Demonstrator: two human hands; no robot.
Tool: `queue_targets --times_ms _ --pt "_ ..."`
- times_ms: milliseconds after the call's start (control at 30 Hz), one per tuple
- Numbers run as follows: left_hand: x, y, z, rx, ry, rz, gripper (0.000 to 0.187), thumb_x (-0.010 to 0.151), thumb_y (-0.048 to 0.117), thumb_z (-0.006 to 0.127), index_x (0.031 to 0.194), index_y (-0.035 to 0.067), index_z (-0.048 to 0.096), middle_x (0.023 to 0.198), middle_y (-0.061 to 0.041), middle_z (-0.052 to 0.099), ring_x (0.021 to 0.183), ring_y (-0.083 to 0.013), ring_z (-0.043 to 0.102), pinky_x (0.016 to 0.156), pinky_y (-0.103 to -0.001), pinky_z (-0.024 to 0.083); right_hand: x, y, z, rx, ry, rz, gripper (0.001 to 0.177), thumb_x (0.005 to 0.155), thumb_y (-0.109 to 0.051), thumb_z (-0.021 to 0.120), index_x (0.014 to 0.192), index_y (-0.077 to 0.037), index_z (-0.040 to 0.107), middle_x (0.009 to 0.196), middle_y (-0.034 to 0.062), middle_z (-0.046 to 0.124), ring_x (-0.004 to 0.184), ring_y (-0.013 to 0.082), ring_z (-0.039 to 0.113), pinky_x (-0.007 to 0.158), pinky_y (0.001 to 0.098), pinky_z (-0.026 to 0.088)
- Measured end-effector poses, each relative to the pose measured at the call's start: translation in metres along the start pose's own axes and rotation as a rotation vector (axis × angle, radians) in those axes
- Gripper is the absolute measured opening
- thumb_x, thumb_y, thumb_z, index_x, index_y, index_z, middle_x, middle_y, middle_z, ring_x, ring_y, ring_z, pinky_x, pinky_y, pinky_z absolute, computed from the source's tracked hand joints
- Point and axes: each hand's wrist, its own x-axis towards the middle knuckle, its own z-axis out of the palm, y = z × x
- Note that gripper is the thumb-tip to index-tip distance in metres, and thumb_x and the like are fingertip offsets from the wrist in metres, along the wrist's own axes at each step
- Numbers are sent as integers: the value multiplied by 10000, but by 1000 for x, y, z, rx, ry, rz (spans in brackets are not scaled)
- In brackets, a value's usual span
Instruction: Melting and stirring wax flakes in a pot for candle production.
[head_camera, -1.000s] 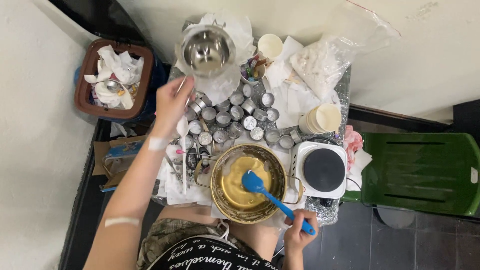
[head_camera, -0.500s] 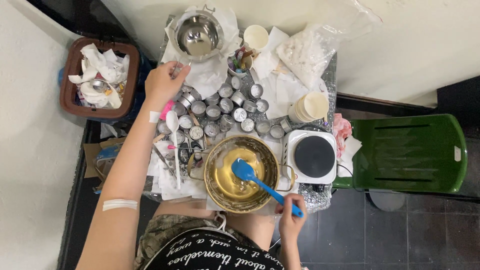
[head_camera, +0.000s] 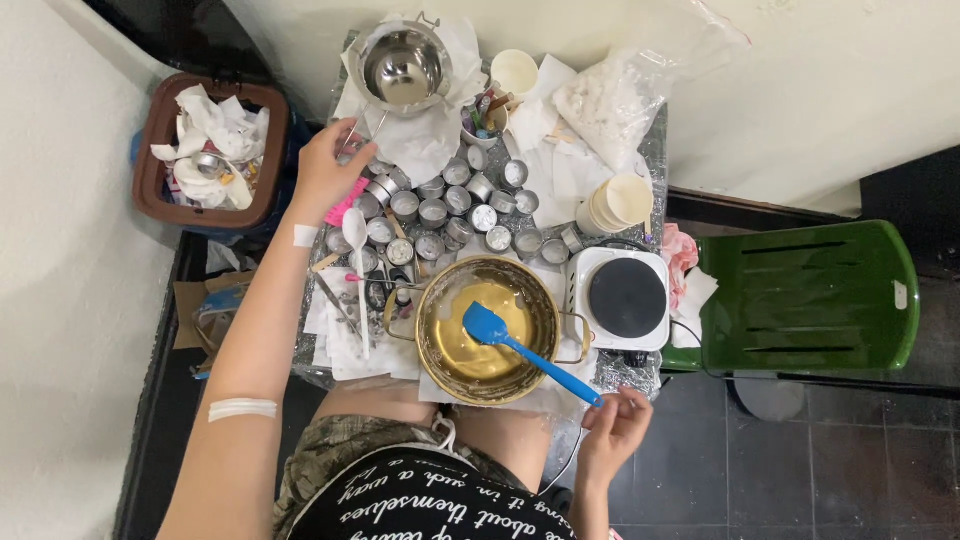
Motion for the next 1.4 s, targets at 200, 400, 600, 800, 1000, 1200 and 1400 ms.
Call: queue_targets --times_ms 200,400,600,800,1000,1200,1400 --pt "2 -23 -2 -123 64 -75 398 975 271 755 1246 -13 692 1096 -130 765 994 -181 724 873 -302 562 18 6 -18 63 -7 -215 178 1059 -104 506 1228 -48 494 777 42 572 567 83 531 474 229 424" --pt "-14 -4 -22 -126 80 -89 349 982 259 730 1243 30 702 1117 -104 756 994 -160 705 849 -299 555 76 -19 -38 -37 9 -601 180 1071 -147 491 1217 -46 518 755 24 585 544 74 522 475 201 406" --pt "-50 41 -49 15 212 50 323 968 217 746 1220 19 707 1160 -152 715 966 -189 701 811 -326 540 158 -125 -6 -723 -167 -592 125 1088 -56 599 1149 -27 704 929 111 744 837 178 735 729 296 558" --pt "-88 74 -51 -44 143 -29 169 1026 97 650 1164 55 737 990 -88 779 915 -145 723 819 -297 539 310 -160 95 -810 -555 -525 451 1013 -6 542 1450 -119 526 1116 132 754 1021 317 723 854 425 557" --pt "-113 104 -50 -48 28 -110 256 982 40 564 1141 97 756 914 -20 802 658 -124 684 646 -287 498 472 -74 181 -1095 -332 -887 733 856 -120 813 1488 -75 443 1457 301 487 1249 499 555 939 519 489" --pt "-135 87 -57 124 51 9 219 966 108 629 1159 126 731 1001 21 792 931 -116 726 957 -355 379 502 -67 226 -1239 -277 -392 815 778 -220 851 1467 -115 429 1311 232 551 1125 445 609 809 514 507" --pt "-136 91 -69 125 40 -57 215 970 161 644 1175 156 705 1043 48 779 988 -98 709 1022 -367 330 504 -82 215 -1259 -165 -587 146 986 -266 764 929 -133 742 934 89 734 806 319 709 655 486 521"
